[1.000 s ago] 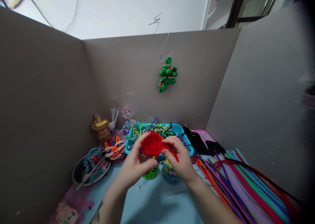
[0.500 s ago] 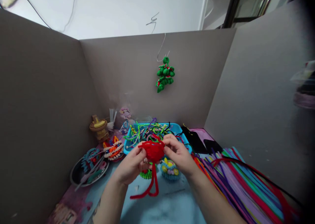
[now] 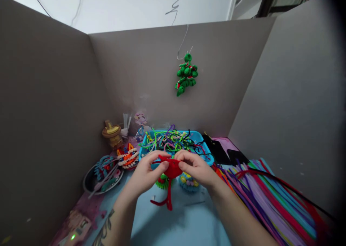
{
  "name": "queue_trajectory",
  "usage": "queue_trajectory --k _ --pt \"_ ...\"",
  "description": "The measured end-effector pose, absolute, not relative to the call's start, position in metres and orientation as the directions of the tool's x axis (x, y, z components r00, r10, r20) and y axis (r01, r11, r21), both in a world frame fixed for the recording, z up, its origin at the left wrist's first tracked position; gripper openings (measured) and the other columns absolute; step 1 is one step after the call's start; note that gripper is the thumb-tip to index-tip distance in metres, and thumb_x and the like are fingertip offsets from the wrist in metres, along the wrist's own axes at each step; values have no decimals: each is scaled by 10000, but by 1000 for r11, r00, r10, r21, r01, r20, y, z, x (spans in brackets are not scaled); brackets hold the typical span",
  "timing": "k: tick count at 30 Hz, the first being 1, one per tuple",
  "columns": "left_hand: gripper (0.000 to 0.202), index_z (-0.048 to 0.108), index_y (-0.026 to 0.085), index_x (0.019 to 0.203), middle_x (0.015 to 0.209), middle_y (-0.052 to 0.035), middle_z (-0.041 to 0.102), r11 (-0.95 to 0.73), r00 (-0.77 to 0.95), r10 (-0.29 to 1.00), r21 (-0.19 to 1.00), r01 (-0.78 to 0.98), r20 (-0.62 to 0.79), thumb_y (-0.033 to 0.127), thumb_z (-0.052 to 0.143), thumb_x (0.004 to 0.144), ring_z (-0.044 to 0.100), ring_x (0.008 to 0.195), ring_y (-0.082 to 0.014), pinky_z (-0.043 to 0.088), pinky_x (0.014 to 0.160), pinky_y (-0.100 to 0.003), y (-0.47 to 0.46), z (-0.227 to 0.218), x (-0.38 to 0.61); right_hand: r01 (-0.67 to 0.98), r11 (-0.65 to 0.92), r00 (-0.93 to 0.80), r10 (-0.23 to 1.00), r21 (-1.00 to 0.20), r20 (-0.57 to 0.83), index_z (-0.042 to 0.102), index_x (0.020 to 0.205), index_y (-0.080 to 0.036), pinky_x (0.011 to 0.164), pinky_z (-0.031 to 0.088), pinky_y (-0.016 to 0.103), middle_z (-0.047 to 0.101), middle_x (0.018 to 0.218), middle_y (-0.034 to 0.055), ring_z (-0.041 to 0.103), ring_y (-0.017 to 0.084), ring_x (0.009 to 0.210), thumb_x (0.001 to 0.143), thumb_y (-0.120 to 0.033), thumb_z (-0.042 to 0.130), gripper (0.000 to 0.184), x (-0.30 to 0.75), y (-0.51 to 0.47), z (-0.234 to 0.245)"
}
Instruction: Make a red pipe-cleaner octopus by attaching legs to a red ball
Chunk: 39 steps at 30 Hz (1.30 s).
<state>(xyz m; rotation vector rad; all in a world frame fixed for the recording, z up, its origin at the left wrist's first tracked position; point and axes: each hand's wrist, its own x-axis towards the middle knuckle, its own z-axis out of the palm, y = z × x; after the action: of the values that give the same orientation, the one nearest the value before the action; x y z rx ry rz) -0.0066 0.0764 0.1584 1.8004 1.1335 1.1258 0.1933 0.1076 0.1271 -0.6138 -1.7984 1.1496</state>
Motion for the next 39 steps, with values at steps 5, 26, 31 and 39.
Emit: queue_trajectory --k 5,26,31,39 --pt "187 607 154 749 679 -2 598 -223 276 948 951 213 160 339 613 775 532 612 -129 421 576 -234 78 154 -4 -86 298 -465 832 -951 303 599 804 -174 624 422 245 556 713 -5 517 122 655 801 -408 626 235 189 102 127" --pt "213 576 146 610 599 19 533 -135 212 974 960 244 83 328 615 712 462 582 -114 354 568 -222 72 162 11 -138 217 -386 887 -966 254 641 862 -177 570 425 223 577 690 -16 531 108 607 726 -341 711 224 182 100 123" --pt "241 633 137 625 571 3 572 -112 223 973 961 253 55 362 625 710 485 555 -124 367 548 -230 72 163 6 54 476 -362 829 -878 427 682 875 -182 712 474 281 657 827 37 603 153 772 787 -202 607 117 182 94 132" --pt "183 614 142 759 637 -7 626 -90 218 975 970 227 40 320 638 730 538 568 -123 380 533 -216 71 159 5 78 494 -373 820 -866 434 664 874 -184 729 492 286 696 837 37 633 159 788 766 -125 560 161 184 92 133"
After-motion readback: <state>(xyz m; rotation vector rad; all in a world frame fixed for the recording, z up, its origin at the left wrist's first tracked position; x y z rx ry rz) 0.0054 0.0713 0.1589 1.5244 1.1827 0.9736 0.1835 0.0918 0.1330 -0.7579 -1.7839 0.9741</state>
